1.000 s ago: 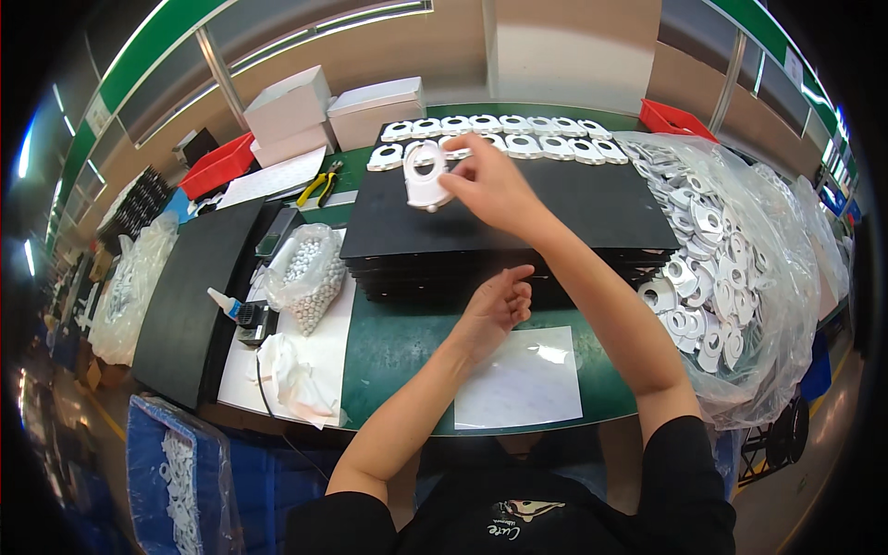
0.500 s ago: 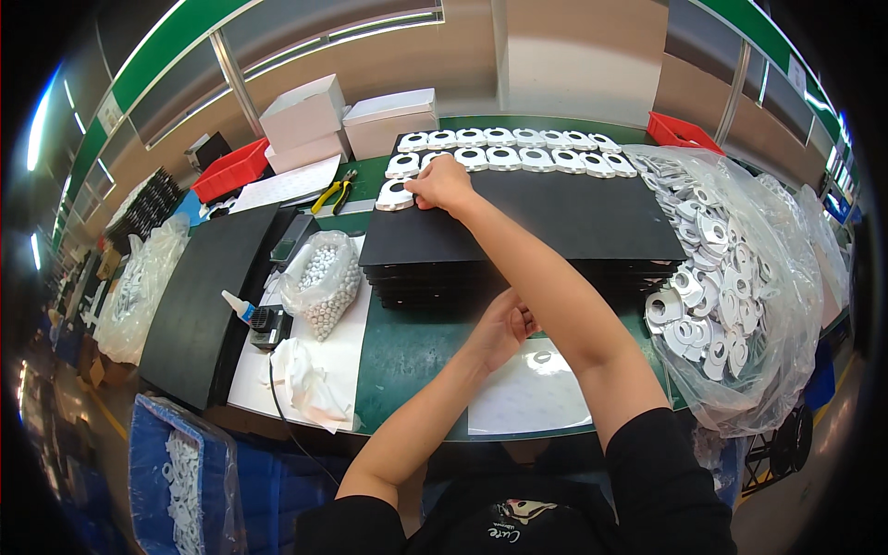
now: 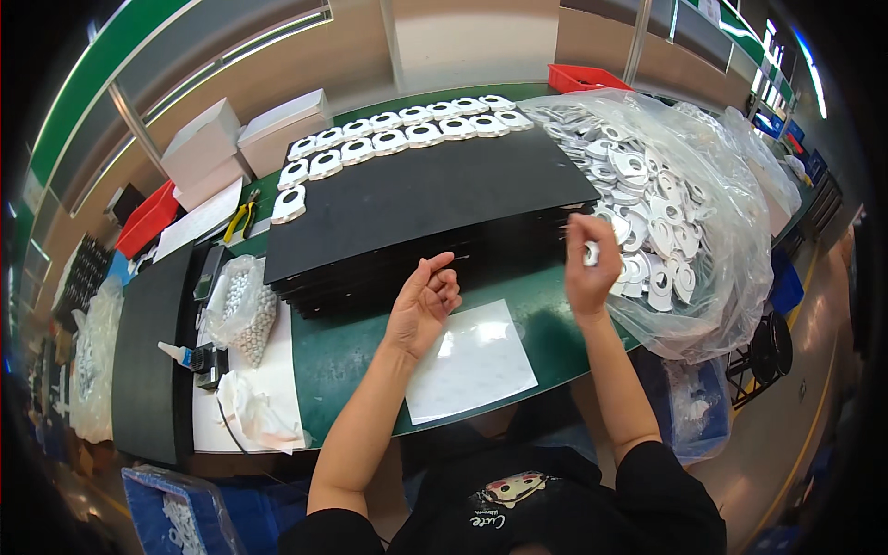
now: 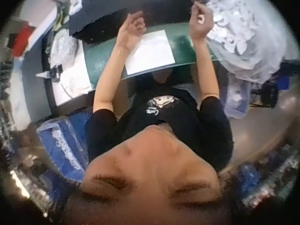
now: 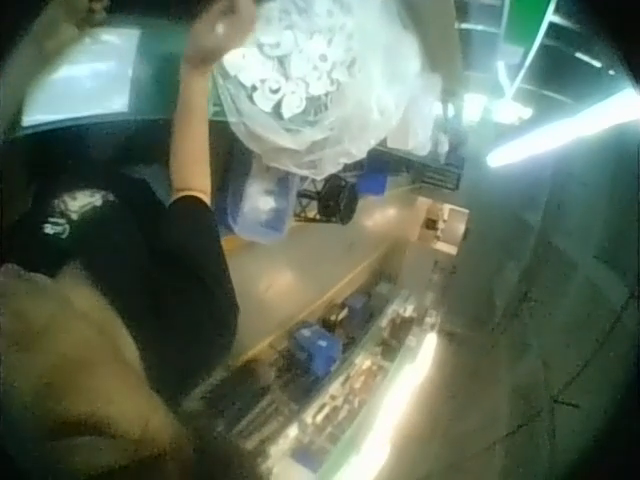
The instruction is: The person assembles small white circular lighting components by hand, inserting white pins into them and then organizing the assembled components on a plastic tray.
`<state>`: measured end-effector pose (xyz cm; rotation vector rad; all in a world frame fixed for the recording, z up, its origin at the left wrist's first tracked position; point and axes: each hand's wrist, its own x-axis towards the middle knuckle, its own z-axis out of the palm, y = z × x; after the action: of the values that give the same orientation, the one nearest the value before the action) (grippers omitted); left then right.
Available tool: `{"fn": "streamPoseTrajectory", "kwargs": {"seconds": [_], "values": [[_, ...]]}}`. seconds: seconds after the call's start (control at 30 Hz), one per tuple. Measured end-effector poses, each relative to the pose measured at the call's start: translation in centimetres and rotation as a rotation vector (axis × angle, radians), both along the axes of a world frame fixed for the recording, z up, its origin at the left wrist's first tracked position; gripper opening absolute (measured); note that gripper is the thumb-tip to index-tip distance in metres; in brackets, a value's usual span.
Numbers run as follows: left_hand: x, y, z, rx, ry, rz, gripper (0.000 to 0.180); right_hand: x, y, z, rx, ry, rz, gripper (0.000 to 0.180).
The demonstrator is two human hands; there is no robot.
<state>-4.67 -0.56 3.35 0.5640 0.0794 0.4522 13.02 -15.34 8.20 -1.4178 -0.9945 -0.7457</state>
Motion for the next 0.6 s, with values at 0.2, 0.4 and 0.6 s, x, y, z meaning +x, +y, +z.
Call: {"fn": "streamPoseTrajectory", "kwargs": {"seconds": [0.2, 0.4, 0.6], "values": [[1.0, -1.9, 0.9, 0.127, 0.120, 0.054, 0.032, 6.5, -6.3, -4.3, -0.623, -0.013, -0.266, 0.040], [1.8, -1.7, 0.8, 0.215, 0.113, 0.038, 0.036, 6.7, -6.9, -4.3, -0.790, 0.007, -0.332, 0.040], [2.7, -2.2, 1.0, 0.217, 0.092, 0.038, 0.037, 8.4, -8.1, -4.1, -0.688, 0.020, -0.362, 0.029]]}}
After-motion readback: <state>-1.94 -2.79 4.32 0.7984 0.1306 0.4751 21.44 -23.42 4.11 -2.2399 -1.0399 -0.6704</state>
